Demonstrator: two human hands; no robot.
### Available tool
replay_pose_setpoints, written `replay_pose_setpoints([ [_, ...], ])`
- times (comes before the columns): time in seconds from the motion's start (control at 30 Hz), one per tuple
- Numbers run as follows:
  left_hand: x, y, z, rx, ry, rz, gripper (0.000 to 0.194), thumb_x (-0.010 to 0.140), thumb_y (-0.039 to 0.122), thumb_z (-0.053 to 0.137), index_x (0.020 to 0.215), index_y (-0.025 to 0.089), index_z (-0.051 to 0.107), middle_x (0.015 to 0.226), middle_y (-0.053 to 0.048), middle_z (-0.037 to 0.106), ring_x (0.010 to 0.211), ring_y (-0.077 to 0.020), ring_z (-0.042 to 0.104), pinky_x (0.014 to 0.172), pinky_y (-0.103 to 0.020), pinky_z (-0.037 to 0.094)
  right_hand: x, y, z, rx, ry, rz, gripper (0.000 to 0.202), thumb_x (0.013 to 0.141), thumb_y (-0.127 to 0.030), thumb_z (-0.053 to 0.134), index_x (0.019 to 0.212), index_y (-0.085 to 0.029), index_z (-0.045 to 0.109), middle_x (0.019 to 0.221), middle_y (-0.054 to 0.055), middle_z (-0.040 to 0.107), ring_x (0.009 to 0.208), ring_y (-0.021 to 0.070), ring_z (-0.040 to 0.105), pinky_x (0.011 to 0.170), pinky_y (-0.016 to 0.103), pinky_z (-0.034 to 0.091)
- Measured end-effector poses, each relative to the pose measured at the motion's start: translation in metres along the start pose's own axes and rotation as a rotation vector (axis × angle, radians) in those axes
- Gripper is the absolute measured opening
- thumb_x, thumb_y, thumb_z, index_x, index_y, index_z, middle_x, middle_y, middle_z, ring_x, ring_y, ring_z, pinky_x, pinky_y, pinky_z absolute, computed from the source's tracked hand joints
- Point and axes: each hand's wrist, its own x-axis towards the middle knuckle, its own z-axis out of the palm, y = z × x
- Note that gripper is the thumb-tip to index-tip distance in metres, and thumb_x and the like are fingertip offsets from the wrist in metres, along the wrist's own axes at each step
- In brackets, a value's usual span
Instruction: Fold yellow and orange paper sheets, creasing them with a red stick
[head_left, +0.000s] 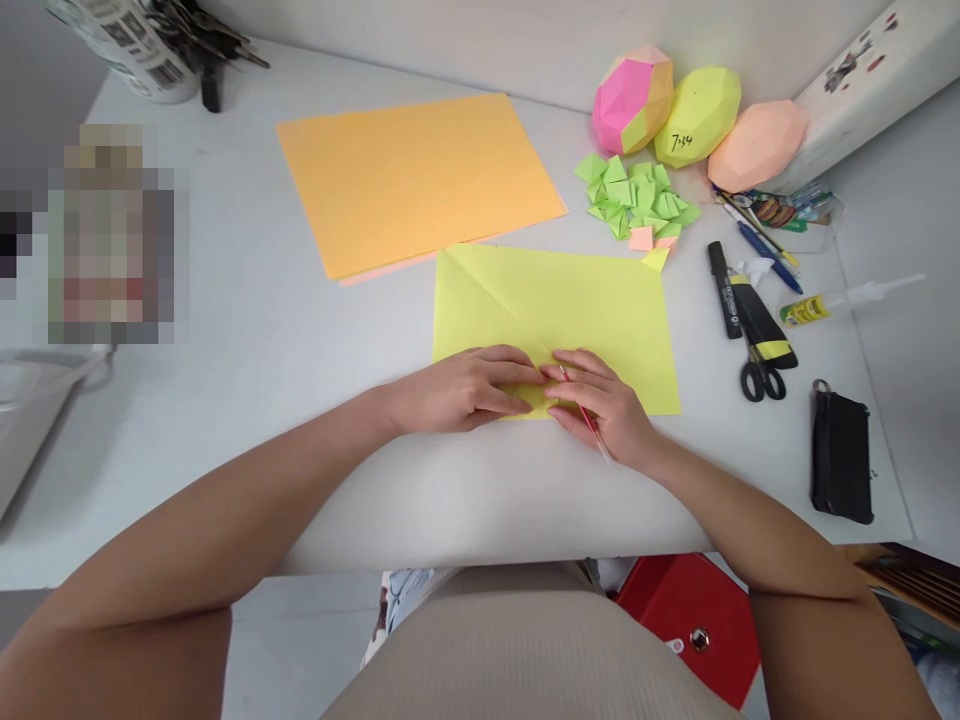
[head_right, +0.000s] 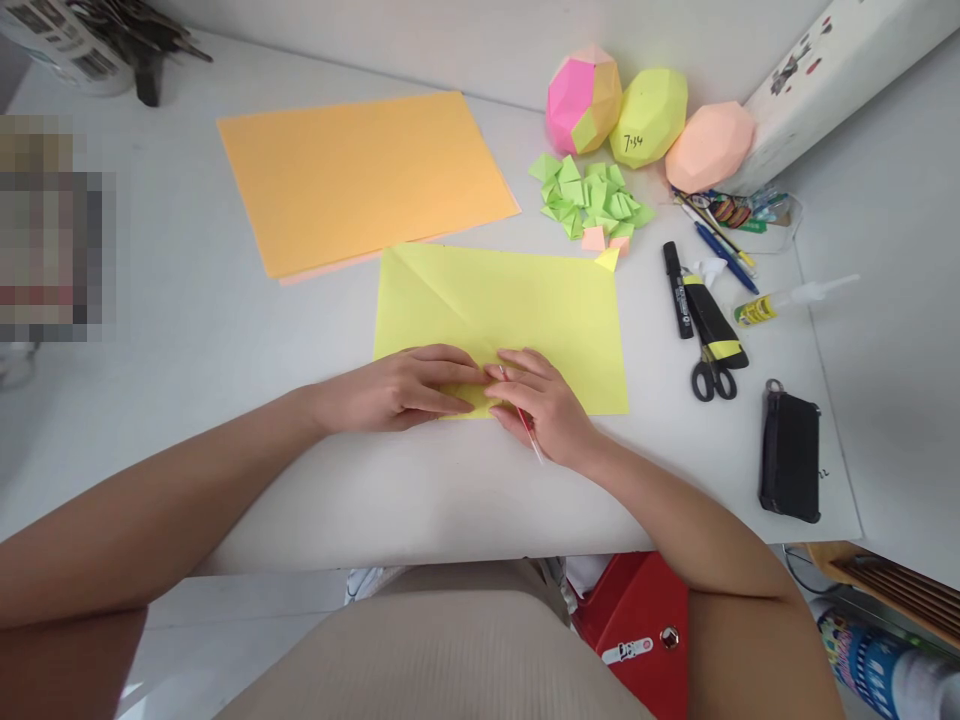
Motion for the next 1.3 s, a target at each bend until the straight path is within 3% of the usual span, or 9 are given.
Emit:
replay_pose_setpoints([
  [0.97, 0.0001, 0.0000, -0.0006, -0.040, 0.004, -0.017, 0.024, 0.093, 0.017, 0.048, 0.104, 0.018, 0.069, 0.127, -0.015, 0.061, 0.125, -0.0245, 0.047, 0.098, -0.043, 0.047, -0.0001, -0.0003, -0.0012, 0.001, -0.023, 0.027, 0.013, 0.088, -0.020, 0.059, 0.100, -0.022, 0.063, 0.107, 0.010, 0.070, 0.122, 0.0269, 0.053, 0.096, 0.052, 0.048],
  [1.3, 0.0000, 0.0046, 0.0002, 0.137, -0.043, 0.005, 0.033, 0.090, 0.008, 0.044, 0.112, 0.016, 0.067, 0.130, -0.016, 0.057, 0.124, -0.0267, 0.046, 0.099, -0.043, 0.046, -0.0011, 0.0008, -0.0007, 0.001, -0.008, 0.007, 0.015, 0.087, -0.018, 0.061, 0.102, -0.022, 0.062, 0.107, 0.010, 0.070, 0.121, 0.0264, 0.053, 0.096, 0.051, 0.049],
])
